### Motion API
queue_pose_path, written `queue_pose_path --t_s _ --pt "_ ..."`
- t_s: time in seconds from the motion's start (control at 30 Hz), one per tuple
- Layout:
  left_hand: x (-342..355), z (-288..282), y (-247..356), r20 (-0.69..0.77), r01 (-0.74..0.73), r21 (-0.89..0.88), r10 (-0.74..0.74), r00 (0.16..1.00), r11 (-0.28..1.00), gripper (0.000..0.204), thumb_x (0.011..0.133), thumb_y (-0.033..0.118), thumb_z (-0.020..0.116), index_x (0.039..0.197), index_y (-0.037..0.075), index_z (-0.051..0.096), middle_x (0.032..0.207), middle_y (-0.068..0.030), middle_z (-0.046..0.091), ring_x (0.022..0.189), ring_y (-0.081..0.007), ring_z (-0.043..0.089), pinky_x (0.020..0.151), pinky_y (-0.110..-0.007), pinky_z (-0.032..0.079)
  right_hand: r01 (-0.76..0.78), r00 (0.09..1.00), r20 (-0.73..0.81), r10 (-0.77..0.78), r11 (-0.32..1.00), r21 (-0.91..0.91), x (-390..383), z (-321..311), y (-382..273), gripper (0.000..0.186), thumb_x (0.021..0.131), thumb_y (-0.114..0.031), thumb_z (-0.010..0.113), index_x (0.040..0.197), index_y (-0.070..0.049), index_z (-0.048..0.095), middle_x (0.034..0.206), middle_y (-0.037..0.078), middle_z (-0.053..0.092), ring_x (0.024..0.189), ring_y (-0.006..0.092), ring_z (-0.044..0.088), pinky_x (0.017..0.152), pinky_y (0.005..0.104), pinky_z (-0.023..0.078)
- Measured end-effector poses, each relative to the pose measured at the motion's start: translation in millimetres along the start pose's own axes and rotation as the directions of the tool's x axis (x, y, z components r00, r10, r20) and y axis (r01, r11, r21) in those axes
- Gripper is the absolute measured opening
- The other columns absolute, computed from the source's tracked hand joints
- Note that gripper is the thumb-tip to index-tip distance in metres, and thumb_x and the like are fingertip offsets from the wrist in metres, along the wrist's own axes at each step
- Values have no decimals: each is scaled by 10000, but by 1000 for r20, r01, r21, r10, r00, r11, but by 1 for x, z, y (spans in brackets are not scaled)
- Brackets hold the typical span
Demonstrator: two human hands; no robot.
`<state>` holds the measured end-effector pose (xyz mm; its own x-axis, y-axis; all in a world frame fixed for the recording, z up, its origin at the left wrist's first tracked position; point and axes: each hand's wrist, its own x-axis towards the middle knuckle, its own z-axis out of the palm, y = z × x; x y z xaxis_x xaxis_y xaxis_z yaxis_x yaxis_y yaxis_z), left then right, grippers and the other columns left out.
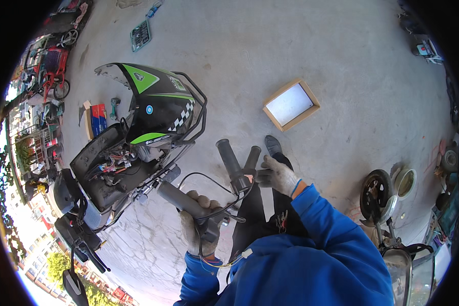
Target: The person retrieves a new throttle grip from a plastic bag and installs it on an electric scooter's handlebar. They connect the throttle's wiring to the scooter's harness, then retrieve a new controller from a box and connect its wiring to the scooter's electrical system.
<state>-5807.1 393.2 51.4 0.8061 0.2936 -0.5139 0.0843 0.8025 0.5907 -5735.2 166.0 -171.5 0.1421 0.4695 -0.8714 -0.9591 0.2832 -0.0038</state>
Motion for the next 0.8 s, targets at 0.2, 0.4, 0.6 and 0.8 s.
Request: queue_pose_path --t_s 0.2,0.4,0.6,0.8 --pt "-28 7 34 70 -54 34 51 996 998 603 1056 474 654 1471 62 507 1203 -132 682 1124 -300 655 693 -352 602 67 942 264 -206 888 455 -10 86 50 456 994 -282 720 1310 8 562 1164 183 715 1025 290 723 900 508 607" --pt "-13 -19 33 42 -71 347 60 997 935 545 1070 401 650 1442 24 520 1132 -148 696 1069 -331 690 849 -418 606 548 828 -48 -559 789 277 -92 48 2 301 992 -115 661 1256 6 579 1124 207 724 975 321 740 827 447 622" --pt "63 -11 -70 -99 217 335 -195 976 917 263 1076 223 655 1247 28 610 1058 -113 713 950 -216 701 841 -373 586 742 670 -323 -668 604 290 -128 -43 -21 272 1013 -172 688 1232 -32 609 1113 175 730 995 309 726 842 462 610" --pt "155 0 -191 -156 342 551 -309 938 761 250 1058 274 684 1155 48 637 961 -59 708 814 -155 688 698 -324 560 836 548 -539 -640 435 335 -101 -129 -46 256 1007 -160 698 1214 -35 614 1102 161 725 1004 313 722 841 472 612"
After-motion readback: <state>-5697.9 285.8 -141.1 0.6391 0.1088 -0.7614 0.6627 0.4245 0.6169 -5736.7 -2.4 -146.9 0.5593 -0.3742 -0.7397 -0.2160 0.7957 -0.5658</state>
